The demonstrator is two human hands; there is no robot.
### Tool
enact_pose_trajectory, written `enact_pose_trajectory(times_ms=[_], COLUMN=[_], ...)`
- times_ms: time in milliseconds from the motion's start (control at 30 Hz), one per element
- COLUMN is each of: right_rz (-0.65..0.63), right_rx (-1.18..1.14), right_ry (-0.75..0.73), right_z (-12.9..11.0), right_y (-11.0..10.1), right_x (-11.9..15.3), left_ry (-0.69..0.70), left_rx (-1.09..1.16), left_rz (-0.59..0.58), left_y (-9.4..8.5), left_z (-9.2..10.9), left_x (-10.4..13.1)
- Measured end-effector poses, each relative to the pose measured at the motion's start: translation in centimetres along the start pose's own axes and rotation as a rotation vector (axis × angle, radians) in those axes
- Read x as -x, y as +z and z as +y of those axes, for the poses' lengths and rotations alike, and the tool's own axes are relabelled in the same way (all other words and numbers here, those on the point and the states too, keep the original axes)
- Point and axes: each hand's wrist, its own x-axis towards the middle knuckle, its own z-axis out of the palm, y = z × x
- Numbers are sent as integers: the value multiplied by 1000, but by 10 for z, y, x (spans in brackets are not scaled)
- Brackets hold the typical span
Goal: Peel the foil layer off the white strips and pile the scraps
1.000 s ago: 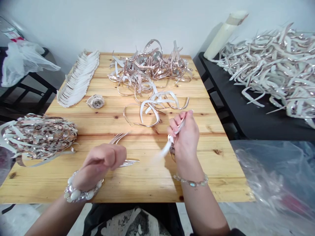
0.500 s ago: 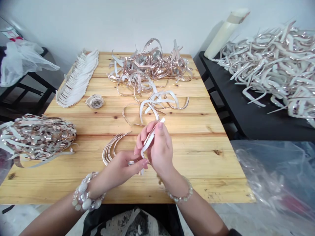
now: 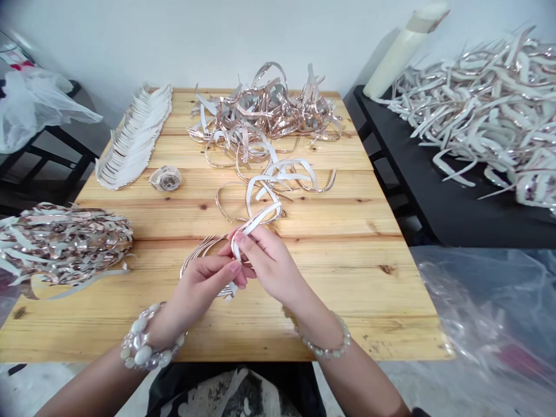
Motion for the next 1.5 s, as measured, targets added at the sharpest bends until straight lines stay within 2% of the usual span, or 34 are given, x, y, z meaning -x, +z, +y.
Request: enact_pose_trajectory(times_ms=[133, 267, 400, 533, 800, 1000, 1267, 1500], right_rz=[71, 81, 84, 76, 64, 100, 165, 200], right_rx=[-26, -18, -22, -49, -195, -286, -287, -295], right_ry=[40, 19, 18, 82, 83, 99, 108, 72], right_z=[-1, -1, 0, 1, -1, -1, -6, -7], right_y=[0, -1, -1, -3, -6, -10, -12, -11], right_x=[0, -1, -2, -3, -7, -12, -16, -14], left_ry=[49, 88, 189, 264, 509, 635, 838, 942], left_rx=[-10, -100, -262, -407, -560, -657, -889, -924], left_rz=[-68, -99, -146, -221, -361, -400, -398, -496], left_y=[2, 1, 1, 4, 8, 8, 13, 18], left_z=[-2, -3, 1, 4, -7, -9, -16, -21], left_x=[3, 7, 8, 11, 10, 9, 12, 13])
